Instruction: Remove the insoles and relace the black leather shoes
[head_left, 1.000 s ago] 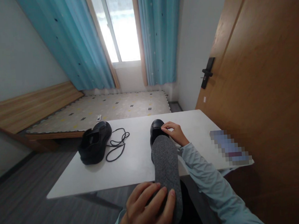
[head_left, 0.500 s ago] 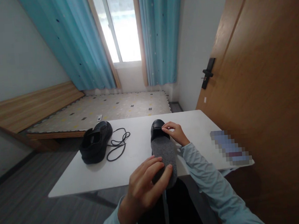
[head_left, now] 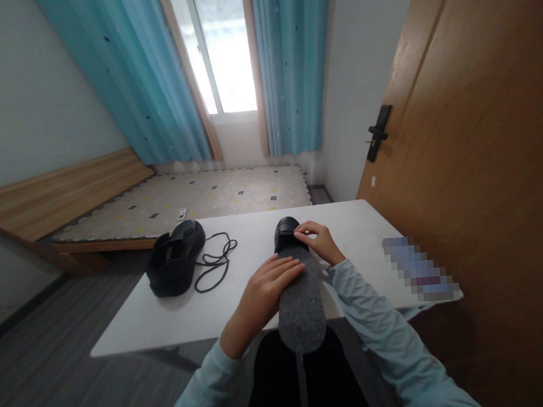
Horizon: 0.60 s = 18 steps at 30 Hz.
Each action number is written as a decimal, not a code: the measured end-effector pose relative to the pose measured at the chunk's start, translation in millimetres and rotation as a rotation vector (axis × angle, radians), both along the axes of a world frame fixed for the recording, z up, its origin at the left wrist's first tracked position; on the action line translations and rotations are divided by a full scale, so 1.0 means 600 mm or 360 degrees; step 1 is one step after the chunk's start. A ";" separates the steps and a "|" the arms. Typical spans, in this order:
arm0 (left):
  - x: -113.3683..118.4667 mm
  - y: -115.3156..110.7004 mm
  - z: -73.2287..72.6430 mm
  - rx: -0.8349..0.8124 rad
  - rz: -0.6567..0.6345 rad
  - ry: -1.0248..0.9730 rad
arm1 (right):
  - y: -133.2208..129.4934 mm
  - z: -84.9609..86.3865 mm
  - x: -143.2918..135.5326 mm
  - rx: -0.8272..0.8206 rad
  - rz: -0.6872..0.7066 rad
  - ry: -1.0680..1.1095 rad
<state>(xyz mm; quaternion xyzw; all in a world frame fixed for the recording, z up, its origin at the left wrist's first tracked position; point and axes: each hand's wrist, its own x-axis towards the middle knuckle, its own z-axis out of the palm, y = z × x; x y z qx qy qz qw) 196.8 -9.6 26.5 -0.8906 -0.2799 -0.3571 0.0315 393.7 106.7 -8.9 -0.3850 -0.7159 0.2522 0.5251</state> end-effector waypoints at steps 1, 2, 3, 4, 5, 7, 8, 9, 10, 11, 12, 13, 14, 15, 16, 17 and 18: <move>0.000 0.010 0.000 -0.0030 0.0018 0.0052 | 0.000 0.000 0.000 -0.0003 -0.0002 0.0004; 0.000 0.019 0.001 -0.0073 0.0033 0.0102 | -0.001 0.001 0.000 -0.0009 -0.0004 0.0008; 0.000 0.027 0.002 -0.0120 0.0042 0.0148 | -0.001 0.002 0.001 -0.0016 -0.0005 0.0014; 0.001 0.032 0.004 -0.0163 0.0046 0.0190 | -0.001 0.002 0.001 -0.0024 -0.0005 0.0019; 0.001 0.036 0.006 -0.0199 0.0050 0.0223 | -0.001 0.003 0.001 -0.0030 -0.0003 0.0023; 0.002 0.042 0.010 -0.0232 0.0064 0.0252 | -0.001 0.004 0.000 -0.0033 0.0005 0.0030; 0.002 0.044 0.011 -0.0235 0.0073 0.0257 | -0.001 0.003 0.000 -0.0030 0.0009 0.0030; 0.002 0.046 0.013 -0.0235 0.0084 0.0261 | 0.000 0.003 0.000 -0.0026 0.0014 0.0029; 0.002 0.048 0.013 -0.0234 0.0096 0.0265 | 0.000 0.002 0.000 -0.0020 0.0018 0.0028; 0.002 0.050 0.013 -0.0235 0.0107 0.0271 | 0.000 0.002 0.000 -0.0016 0.0022 0.0026; 0.002 0.052 0.014 -0.0243 0.0116 0.0283 | 0.000 0.001 0.000 -0.0012 0.0023 0.0025; 0.002 0.054 0.014 -0.0263 0.0124 0.0302 | 0.001 0.000 -0.001 -0.0008 0.0024 0.0026; 0.002 0.056 0.015 -0.0292 0.0128 0.0325 | 0.001 -0.001 -0.001 -0.0005 0.0026 0.0025; 0.003 0.057 0.016 -0.0325 0.0131 0.0347 | 0.001 -0.002 -0.001 -0.0001 0.0028 0.0023; 0.003 0.058 0.018 -0.0360 0.0135 0.0369 | 0.001 -0.002 -0.001 0.0001 0.0032 0.0019; 0.004 0.059 0.020 -0.0391 0.0140 0.0391 | 0.001 -0.003 -0.001 0.0004 0.0034 0.0018; 0.004 0.059 0.023 -0.0415 0.0145 0.0413 | 0.001 -0.003 -0.002 0.0007 0.0036 0.0019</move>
